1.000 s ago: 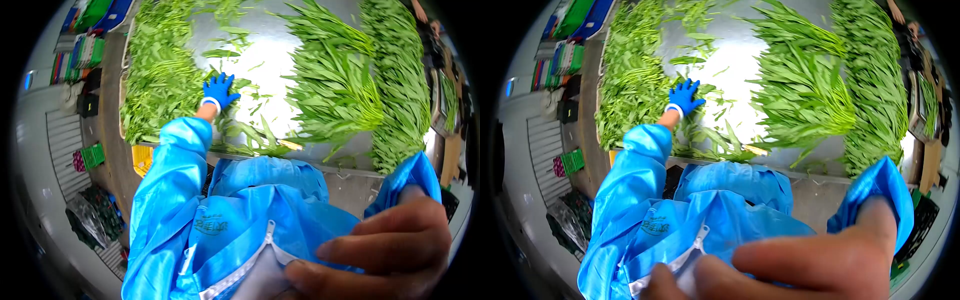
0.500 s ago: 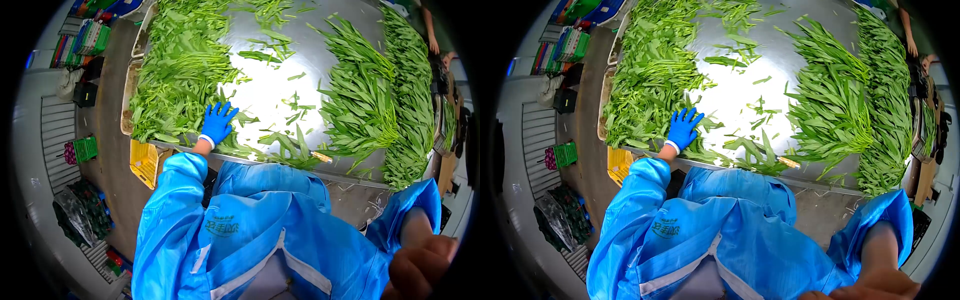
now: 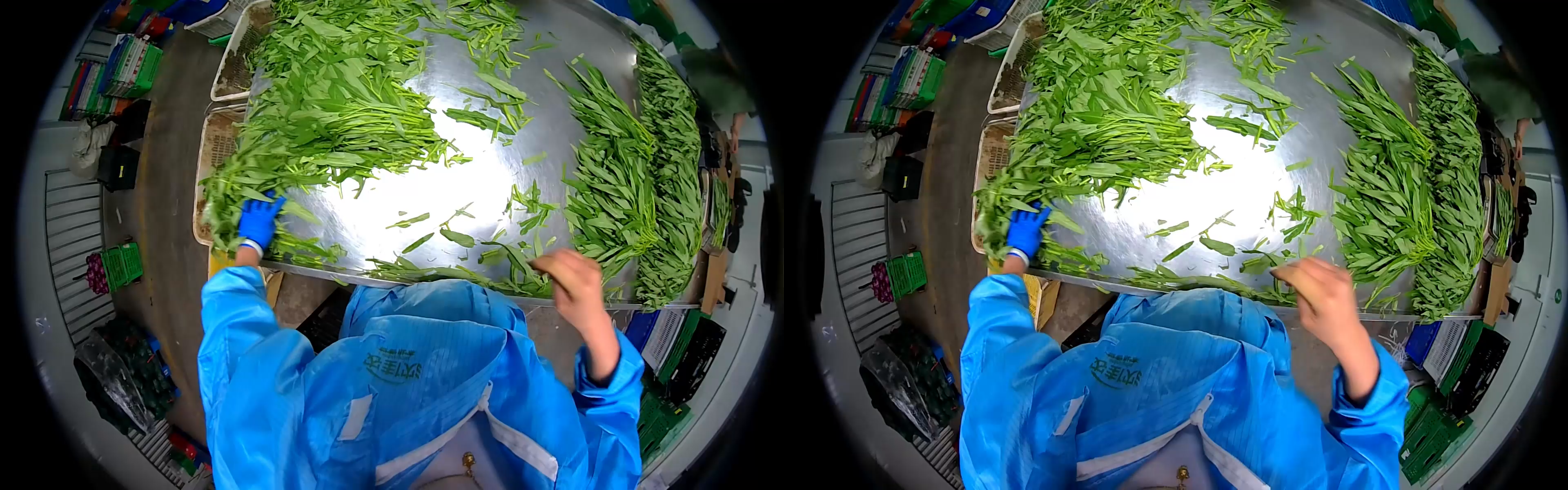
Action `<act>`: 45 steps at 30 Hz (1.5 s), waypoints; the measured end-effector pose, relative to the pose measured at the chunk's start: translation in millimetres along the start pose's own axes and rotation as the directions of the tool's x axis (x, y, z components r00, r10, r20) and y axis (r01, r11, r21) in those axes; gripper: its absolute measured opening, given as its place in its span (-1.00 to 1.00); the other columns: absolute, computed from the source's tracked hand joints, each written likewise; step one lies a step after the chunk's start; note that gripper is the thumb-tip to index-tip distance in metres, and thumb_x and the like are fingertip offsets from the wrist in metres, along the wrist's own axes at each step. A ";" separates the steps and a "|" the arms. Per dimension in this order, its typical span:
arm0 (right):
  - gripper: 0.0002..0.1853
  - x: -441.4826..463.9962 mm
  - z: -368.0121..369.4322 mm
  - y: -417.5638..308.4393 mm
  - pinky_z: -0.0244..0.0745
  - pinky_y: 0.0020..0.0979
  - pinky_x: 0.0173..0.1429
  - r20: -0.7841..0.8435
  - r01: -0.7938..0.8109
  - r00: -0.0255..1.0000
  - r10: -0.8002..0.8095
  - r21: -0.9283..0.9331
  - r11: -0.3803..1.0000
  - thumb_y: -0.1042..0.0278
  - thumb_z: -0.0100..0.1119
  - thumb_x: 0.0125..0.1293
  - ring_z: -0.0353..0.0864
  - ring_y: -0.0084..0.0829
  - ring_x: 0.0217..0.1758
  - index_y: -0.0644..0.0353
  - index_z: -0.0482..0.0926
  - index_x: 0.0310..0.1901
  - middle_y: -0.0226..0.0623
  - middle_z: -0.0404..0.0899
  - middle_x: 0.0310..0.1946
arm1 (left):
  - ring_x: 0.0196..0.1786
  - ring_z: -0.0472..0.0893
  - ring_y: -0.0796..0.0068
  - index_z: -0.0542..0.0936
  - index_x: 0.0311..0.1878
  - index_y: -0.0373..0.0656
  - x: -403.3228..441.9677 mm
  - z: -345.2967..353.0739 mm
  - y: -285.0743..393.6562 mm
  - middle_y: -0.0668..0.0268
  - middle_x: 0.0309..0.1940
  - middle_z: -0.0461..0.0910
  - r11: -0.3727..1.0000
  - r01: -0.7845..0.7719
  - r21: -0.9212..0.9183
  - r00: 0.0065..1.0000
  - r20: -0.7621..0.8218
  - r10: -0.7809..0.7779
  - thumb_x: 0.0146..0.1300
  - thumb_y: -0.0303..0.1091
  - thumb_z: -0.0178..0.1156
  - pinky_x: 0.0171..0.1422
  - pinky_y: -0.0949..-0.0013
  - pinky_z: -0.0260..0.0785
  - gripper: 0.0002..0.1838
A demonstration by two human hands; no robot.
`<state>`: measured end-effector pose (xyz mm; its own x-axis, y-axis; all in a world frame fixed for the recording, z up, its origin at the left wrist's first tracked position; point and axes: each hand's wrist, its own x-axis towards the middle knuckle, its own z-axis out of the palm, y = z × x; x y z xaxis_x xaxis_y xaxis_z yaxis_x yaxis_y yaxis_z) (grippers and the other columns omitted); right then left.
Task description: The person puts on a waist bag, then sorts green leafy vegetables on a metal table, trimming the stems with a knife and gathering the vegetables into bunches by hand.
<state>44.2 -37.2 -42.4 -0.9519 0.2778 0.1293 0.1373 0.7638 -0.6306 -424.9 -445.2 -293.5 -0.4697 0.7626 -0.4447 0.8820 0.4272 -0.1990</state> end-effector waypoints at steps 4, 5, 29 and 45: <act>-0.63 2.6 77.8 34.6 0.59 -0.21 -0.17 0.126 -0.057 0.990 0.068 -0.090 0.994 0.72 0.09 -0.10 0.64 -0.12 -0.26 0.28 0.63 -0.18 -0.13 0.63 -0.33 | 0.35 0.40 0.07 0.40 0.38 0.14 9.3 -26.8 -80.4 0.14 0.26 0.47 0.961 0.263 0.084 0.939 0.207 -0.275 0.09 -0.38 0.20 0.40 -0.05 0.22 -0.31; -0.62 9.8 92.9 40.3 0.60 -0.20 -0.10 0.138 -0.093 0.985 0.102 -0.070 0.993 0.73 0.08 -0.09 0.64 -0.12 -0.21 0.28 0.63 -0.16 -0.13 0.64 -0.29 | 0.29 0.48 0.05 0.48 0.32 0.09 25.0 -43.1 -93.9 0.10 0.19 0.54 0.932 0.354 0.074 0.839 0.415 -0.352 0.09 -0.39 0.20 0.33 -0.02 0.33 -0.38; -0.64 103.2 224.2 98.8 0.52 -0.22 0.12 -0.128 -0.309 0.931 0.343 0.225 0.924 0.58 0.11 0.16 0.55 -0.11 0.07 0.18 0.52 0.04 -0.18 0.53 0.05 | 0.15 0.46 0.11 0.52 0.05 -0.05 165.0 -207.5 153.4 0.27 -0.06 0.53 0.769 -0.617 -0.169 0.681 -0.605 0.414 -0.20 -0.47 0.31 0.42 -0.01 0.13 -0.41; -0.75 210.3 236.9 49.6 0.44 -0.42 -0.13 0.196 -0.444 0.874 0.444 0.693 0.569 0.51 0.20 0.28 0.51 -0.42 -0.23 0.35 0.41 -0.06 -0.22 0.54 -0.25 | 0.27 0.42 -0.08 0.47 0.18 -0.11 172.4 -233.5 108.4 0.12 0.06 0.53 0.627 -0.683 -0.375 0.699 -0.584 0.412 -0.29 -0.47 0.43 0.46 -0.07 0.14 -0.22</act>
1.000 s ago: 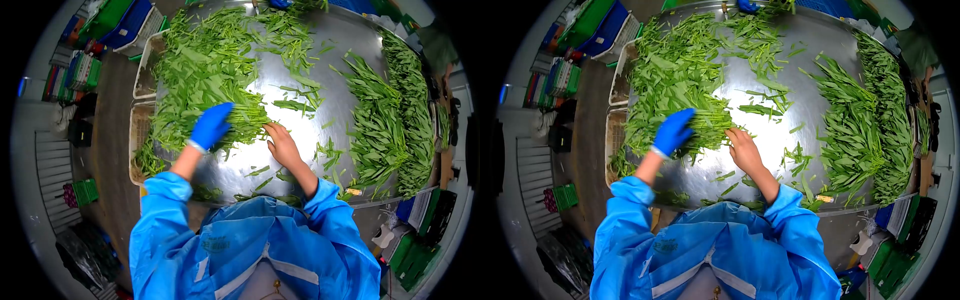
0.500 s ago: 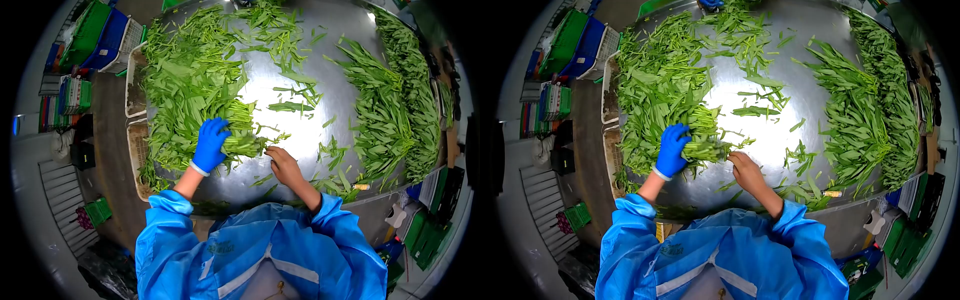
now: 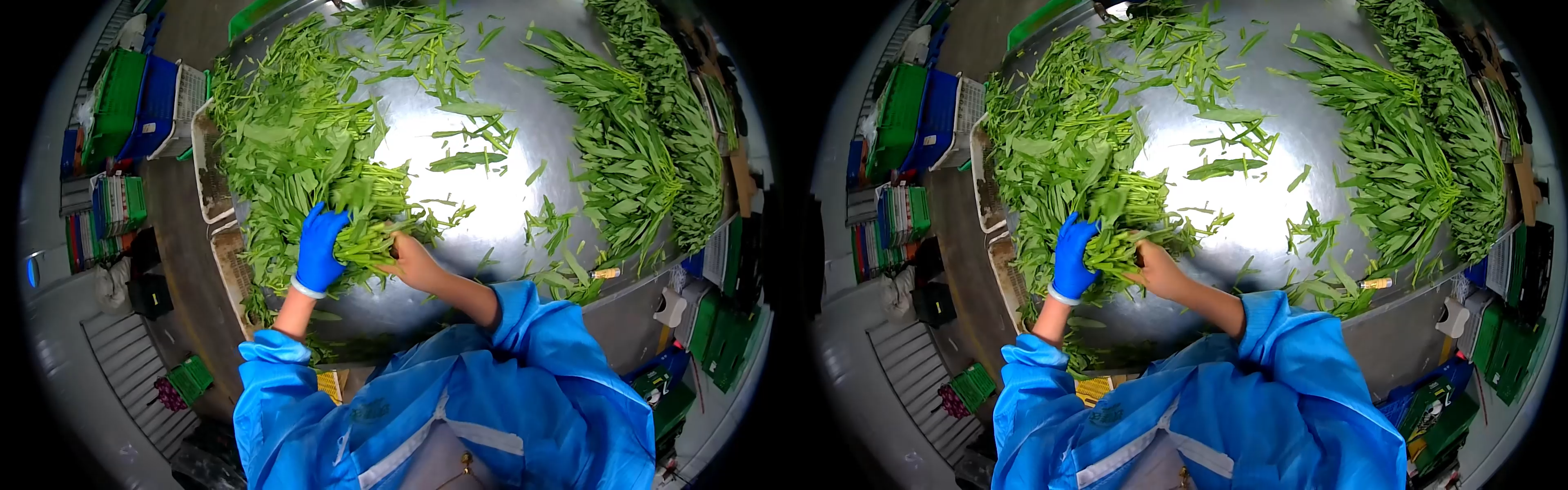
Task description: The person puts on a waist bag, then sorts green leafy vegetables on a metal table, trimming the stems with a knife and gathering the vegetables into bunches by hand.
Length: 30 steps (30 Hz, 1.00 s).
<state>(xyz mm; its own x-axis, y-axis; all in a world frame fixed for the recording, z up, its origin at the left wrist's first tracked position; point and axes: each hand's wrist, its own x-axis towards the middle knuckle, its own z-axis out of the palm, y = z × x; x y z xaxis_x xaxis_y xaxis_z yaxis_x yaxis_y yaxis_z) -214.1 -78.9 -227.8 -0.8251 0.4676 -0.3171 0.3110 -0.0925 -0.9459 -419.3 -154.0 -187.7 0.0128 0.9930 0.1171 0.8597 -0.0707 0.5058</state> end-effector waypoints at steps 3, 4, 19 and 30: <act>-0.71 0.9 -14.6 5.2 0.49 -0.35 0.03 -0.083 0.073 0.995 -0.062 0.134 0.988 0.48 0.23 0.24 0.58 -0.31 -0.02 0.33 0.43 -0.03 -0.07 0.55 -0.02 | 0.13 0.50 -0.17 0.57 0.01 -0.15 -11.4 5.5 -13.1 0.09 -0.05 0.57 1.000 0.005 -0.028 0.982 -0.187 -0.010 -0.30 -0.50 0.40 0.30 -0.07 0.33 -0.39; -0.66 3.6 -23.1 8.4 0.50 -0.33 0.09 -0.162 0.118 0.982 -0.091 0.160 0.980 0.49 0.23 0.23 0.58 -0.27 0.05 0.33 0.42 0.01 -0.04 0.53 0.05 | 0.13 0.50 -0.17 0.57 0.01 -0.16 -12.9 4.8 -15.1 0.09 -0.06 0.57 0.998 0.009 -0.055 0.975 -0.223 -0.021 -0.30 -0.51 0.38 0.30 -0.07 0.33 -0.39; -0.32 72.8 -33.2 23.9 0.17 -0.04 0.43 -0.027 0.222 0.858 -0.513 -0.881 0.418 0.57 0.10 0.10 0.21 -0.04 0.44 0.01 0.38 0.34 -0.14 0.30 0.36 | 0.18 0.54 0.21 0.51 0.13 -0.29 -42.5 -17.4 -36.0 0.15 0.08 0.56 0.733 0.209 -0.647 0.819 -0.294 -0.493 0.04 -0.51 0.30 0.31 0.18 0.36 -0.49; -0.70 48.1 20.2 -26.1 0.48 -0.21 -0.25 -0.222 0.232 0.951 -0.215 0.053 0.971 0.28 0.29 0.26 0.58 -0.19 -0.36 0.24 0.53 -0.06 -0.16 0.59 -0.39 | 0.13 0.57 0.35 0.37 0.30 -0.33 -39.7 -16.5 -49.4 0.12 0.16 0.54 0.653 0.291 -0.700 0.877 -0.077 -0.474 0.03 -0.56 0.32 0.24 0.29 0.41 -0.31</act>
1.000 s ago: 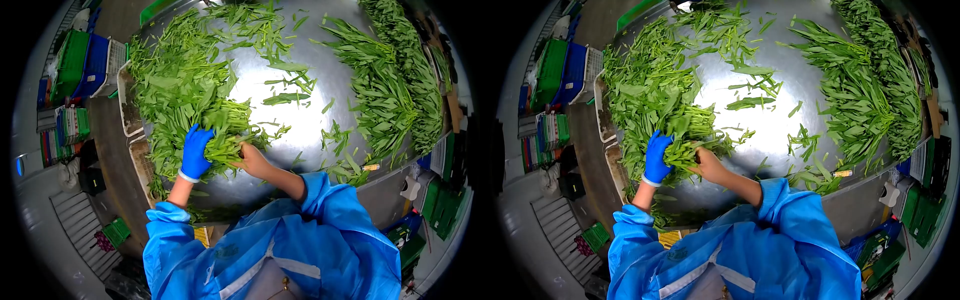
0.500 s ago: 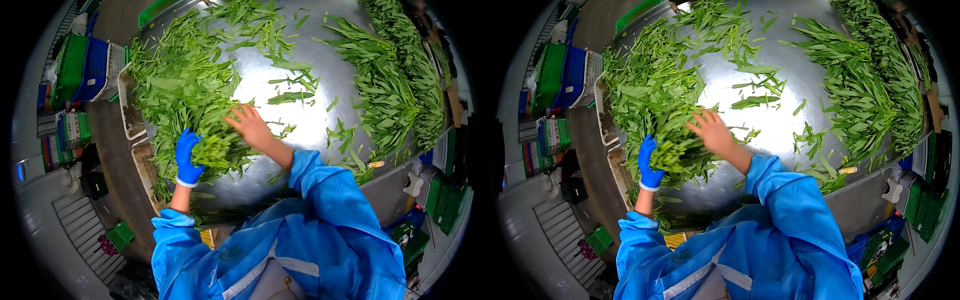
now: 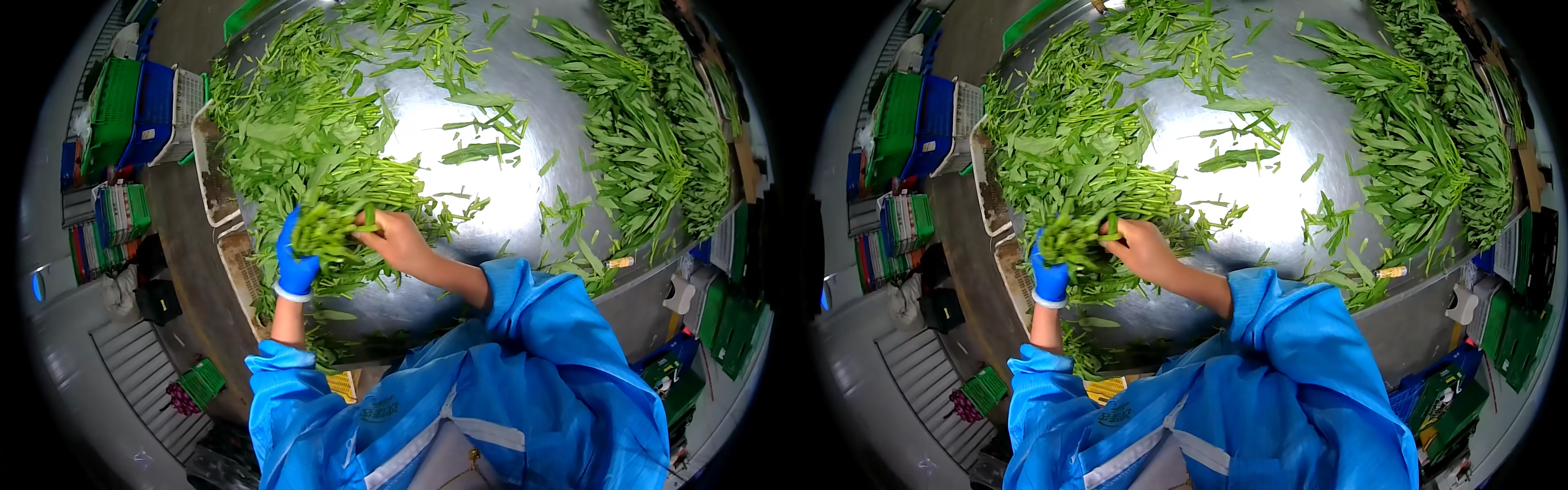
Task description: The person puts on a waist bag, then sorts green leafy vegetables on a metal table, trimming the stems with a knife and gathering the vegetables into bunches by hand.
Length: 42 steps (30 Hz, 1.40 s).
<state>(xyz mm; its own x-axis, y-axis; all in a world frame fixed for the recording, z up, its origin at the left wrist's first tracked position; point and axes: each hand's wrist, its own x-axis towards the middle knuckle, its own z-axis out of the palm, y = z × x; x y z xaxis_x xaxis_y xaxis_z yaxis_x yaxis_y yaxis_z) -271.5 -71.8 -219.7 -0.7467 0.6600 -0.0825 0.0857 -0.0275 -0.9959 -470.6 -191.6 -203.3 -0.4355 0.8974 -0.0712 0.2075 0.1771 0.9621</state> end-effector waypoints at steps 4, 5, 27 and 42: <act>-0.79 0.2 3.4 -1.5 0.46 -0.33 -0.21 0.018 -0.031 0.999 0.028 0.182 0.983 0.51 0.22 0.22 0.63 -0.26 -0.30 0.28 0.50 -0.12 -0.22 0.61 -0.34 | 0.23 0.52 0.16 0.43 0.20 -0.27 1.4 12.9 -14.8 0.03 0.23 0.49 0.967 -0.086 0.239 0.995 -0.035 0.097 -0.06 -0.50 0.38 0.31 0.19 0.35 -0.33; -0.79 -1.5 3.9 10.4 0.47 -0.29 -0.18 -0.021 0.068 0.998 -0.067 0.081 0.994 0.52 0.21 0.21 0.63 -0.24 -0.25 0.28 0.49 -0.13 -0.23 0.61 -0.30 | 0.24 0.52 0.12 0.44 0.18 -0.26 2.0 13.2 -18.1 0.02 0.23 0.48 0.938 -0.131 0.319 0.986 -0.052 0.156 -0.07 -0.49 0.39 0.31 0.18 0.35 -0.34; 0.00 51.2 10.3 49.5 -0.13 0.17 0.54 0.309 0.304 0.951 0.000 -0.934 0.186 -0.27 0.19 0.21 -0.08 -0.08 0.59 0.07 -0.04 0.53 -0.08 -0.08 0.54 | 0.30 0.44 0.30 0.47 0.26 -0.16 -103.0 -170.4 130.6 0.27 0.22 0.52 0.636 -0.710 -0.305 0.627 -0.685 0.372 0.30 -0.18 0.10 0.49 0.10 0.18 -0.51; -0.60 -283.3 -230.0 27.2 0.48 -0.18 0.09 -0.012 0.024 0.998 -0.063 -0.843 0.537 0.52 0.23 0.02 0.54 -0.08 -0.01 0.24 0.54 -0.02 -0.11 0.57 -0.10 | 0.05 0.59 0.25 0.19 0.47 -0.10 -113.9 -98.0 90.0 0.17 0.12 0.54 0.662 -0.278 -0.696 0.940 -0.340 0.037 0.24 -0.21 0.16 0.29 0.08 0.38 -0.27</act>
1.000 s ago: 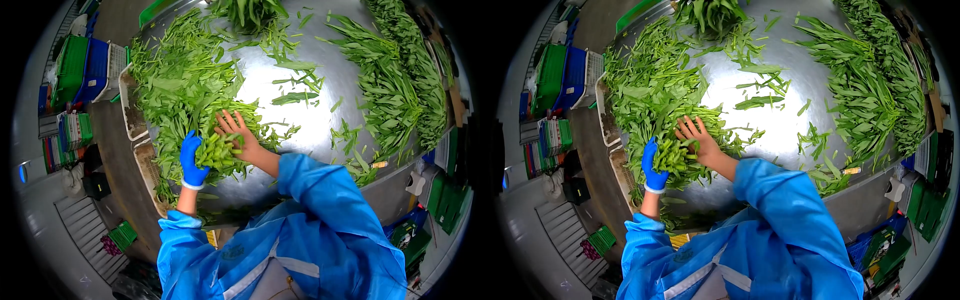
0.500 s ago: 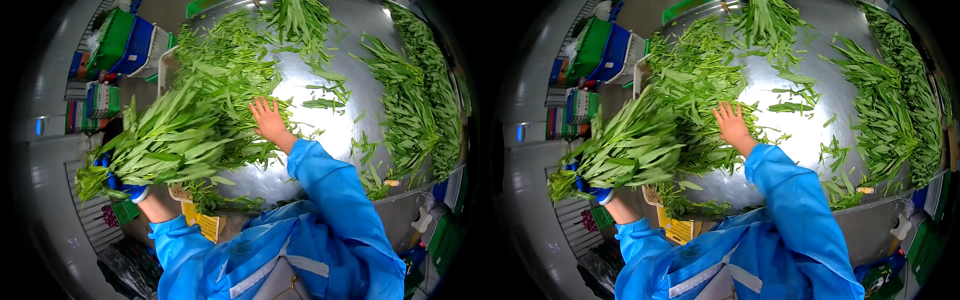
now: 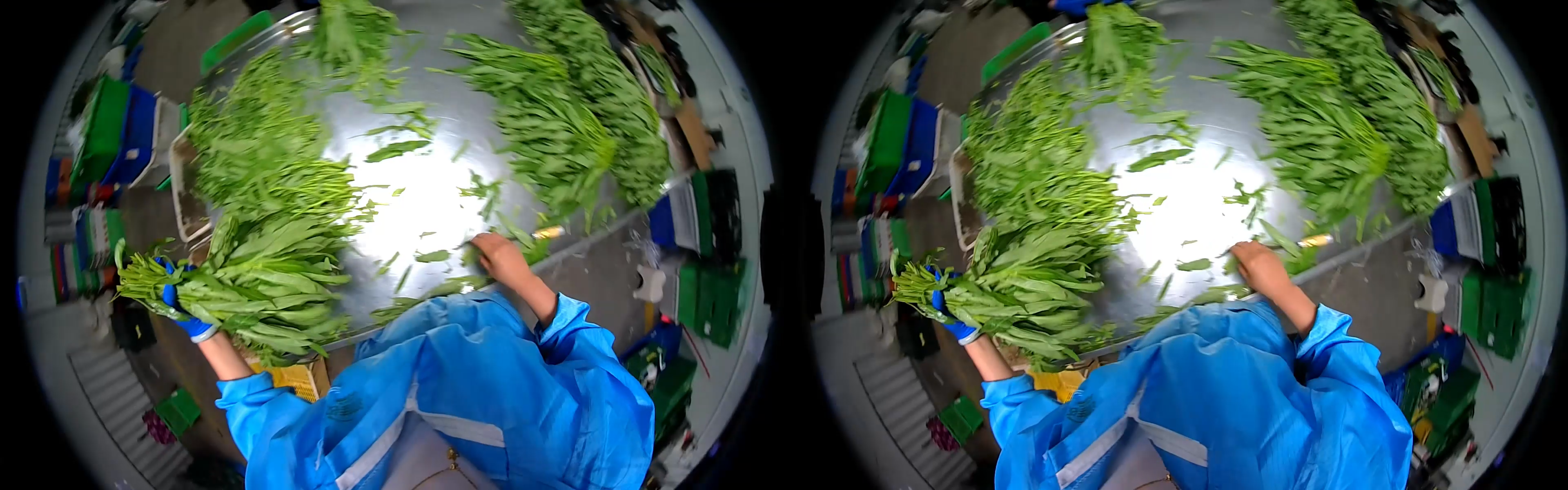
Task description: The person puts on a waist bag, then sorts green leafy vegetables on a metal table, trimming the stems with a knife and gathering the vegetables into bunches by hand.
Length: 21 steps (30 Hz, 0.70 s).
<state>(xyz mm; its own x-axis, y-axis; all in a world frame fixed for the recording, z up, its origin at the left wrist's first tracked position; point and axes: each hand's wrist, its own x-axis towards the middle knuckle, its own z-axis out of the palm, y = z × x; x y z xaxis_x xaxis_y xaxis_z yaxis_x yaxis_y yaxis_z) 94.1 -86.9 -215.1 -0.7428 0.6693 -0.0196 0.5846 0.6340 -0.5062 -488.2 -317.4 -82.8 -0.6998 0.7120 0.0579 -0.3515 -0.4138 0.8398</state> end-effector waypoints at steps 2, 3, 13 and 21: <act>-0.67 -39.0 -13.0 41.1 0.50 -0.14 0.00 -0.042 -0.165 0.986 0.162 -0.100 0.981 0.57 0.20 0.02 0.56 -0.04 -0.08 0.24 0.56 -0.10 -0.10 0.58 -0.20 | 0.03 0.57 0.23 0.30 0.37 -0.16 -1.8 36.4 -12.6 0.20 0.06 0.56 0.982 0.188 0.003 0.977 0.105 -0.188 0.16 -0.32 0.21 0.18 0.15 0.47 -0.33; -0.72 -52.1 -18.5 58.1 0.49 -0.10 -0.08 -0.157 -0.192 0.972 0.177 -0.086 0.978 0.59 0.18 0.01 0.56 -0.02 -0.15 0.24 0.56 -0.16 -0.10 0.57 -0.30 | 0.04 0.56 0.26 0.36 0.32 -0.20 -7.2 49.9 -20.3 0.20 0.03 0.56 0.953 0.201 0.226 0.979 -0.014 -0.204 0.11 -0.38 0.22 0.13 0.21 0.48 -0.36; -0.88 -64.5 -16.3 159.8 0.41 -0.21 -0.06 -0.071 -0.088 0.996 0.063 -0.442 0.893 0.47 0.10 0.07 0.48 -0.15 -0.14 0.14 0.50 -0.31 -0.26 0.48 -0.30 | -0.05 0.62 0.38 0.50 0.17 -0.32 -55.7 202.1 -178.2 0.23 -0.02 0.63 0.552 0.491 0.674 0.624 0.170 -0.763 0.05 -0.57 0.32 0.01 0.31 0.54 -0.47; -0.75 -18.3 -84.1 59.1 0.51 -0.12 -0.17 0.089 -0.199 0.979 0.182 0.248 0.948 0.46 0.14 0.14 0.58 -0.06 -0.24 0.17 0.49 -0.11 -0.12 0.52 -0.29 | -0.28 0.68 0.35 0.58 -0.02 -0.35 -94.8 227.2 -247.1 0.18 -0.28 0.67 0.553 0.732 0.397 0.569 0.089 -0.817 0.07 -0.53 0.29 -0.13 0.33 0.58 -0.64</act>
<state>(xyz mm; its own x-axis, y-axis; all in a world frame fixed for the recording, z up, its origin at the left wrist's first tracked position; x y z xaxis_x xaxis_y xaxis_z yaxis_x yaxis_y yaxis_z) 169.7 -29.1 -172.2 -0.6497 0.7366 -0.1882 0.6214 0.3718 -0.6896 -193.8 -153.7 -173.1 -0.0559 0.7941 -0.6052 -0.4599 0.5175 0.7216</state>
